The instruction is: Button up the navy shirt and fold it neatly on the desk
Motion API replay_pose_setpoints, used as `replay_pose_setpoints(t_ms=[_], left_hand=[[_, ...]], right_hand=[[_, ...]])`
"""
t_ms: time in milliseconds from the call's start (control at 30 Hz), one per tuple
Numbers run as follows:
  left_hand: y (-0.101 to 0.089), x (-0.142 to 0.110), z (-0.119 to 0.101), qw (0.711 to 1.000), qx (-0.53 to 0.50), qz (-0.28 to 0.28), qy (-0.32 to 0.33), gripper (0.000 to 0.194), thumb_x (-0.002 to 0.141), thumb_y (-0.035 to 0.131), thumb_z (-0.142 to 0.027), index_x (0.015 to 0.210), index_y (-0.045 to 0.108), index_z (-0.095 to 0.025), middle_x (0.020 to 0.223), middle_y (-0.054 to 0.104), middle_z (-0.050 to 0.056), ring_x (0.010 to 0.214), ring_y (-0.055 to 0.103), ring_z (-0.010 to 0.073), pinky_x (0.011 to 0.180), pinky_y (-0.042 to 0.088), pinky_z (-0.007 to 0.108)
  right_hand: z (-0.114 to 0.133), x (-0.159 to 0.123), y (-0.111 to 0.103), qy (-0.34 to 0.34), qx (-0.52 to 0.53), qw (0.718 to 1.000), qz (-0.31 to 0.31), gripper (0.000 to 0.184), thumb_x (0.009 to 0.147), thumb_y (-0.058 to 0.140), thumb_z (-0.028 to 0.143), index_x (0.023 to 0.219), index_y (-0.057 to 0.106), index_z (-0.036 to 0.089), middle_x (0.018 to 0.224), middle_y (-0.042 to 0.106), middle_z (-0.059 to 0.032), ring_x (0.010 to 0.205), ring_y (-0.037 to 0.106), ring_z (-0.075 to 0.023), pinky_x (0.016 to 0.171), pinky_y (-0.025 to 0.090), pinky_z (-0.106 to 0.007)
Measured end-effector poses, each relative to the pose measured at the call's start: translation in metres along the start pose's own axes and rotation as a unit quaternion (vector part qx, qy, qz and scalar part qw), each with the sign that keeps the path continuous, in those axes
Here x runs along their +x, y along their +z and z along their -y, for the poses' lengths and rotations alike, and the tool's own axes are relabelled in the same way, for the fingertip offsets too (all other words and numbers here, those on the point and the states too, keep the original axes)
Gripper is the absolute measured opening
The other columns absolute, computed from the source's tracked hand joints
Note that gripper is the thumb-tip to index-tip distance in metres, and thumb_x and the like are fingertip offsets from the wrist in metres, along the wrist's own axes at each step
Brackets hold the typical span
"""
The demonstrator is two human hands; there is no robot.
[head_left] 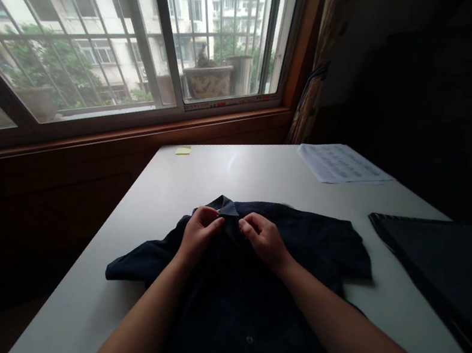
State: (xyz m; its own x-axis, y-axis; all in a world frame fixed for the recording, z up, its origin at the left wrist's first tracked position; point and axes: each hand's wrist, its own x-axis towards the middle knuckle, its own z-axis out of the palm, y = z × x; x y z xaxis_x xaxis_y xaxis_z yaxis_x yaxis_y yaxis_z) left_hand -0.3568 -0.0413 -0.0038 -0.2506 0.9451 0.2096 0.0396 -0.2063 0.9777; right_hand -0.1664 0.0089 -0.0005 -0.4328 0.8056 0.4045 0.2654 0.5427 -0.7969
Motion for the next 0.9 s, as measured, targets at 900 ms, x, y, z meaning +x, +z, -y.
replay_pose_setpoints(t_ms=[900], left_hand=[[0.002, -0.005, -0.001, 0.992, 0.079, 0.001, 0.093, 0.028, 0.086, 0.069, -0.034, 0.108, 0.06, -0.02, 0.103, 0.062, 0.005, 0.078, 0.062, 0.0149, 0.07, 0.051, 0.027]], right_hand=[[-0.008, -0.015, -0.019, 0.028, -0.009, 0.995, 0.094, 0.017, 0.086, 0.06, 0.026, 0.094, 0.074, 0.023, 0.089, 0.067, -0.0033, 0.089, 0.063, -0.0222, 0.081, 0.047, -0.035]])
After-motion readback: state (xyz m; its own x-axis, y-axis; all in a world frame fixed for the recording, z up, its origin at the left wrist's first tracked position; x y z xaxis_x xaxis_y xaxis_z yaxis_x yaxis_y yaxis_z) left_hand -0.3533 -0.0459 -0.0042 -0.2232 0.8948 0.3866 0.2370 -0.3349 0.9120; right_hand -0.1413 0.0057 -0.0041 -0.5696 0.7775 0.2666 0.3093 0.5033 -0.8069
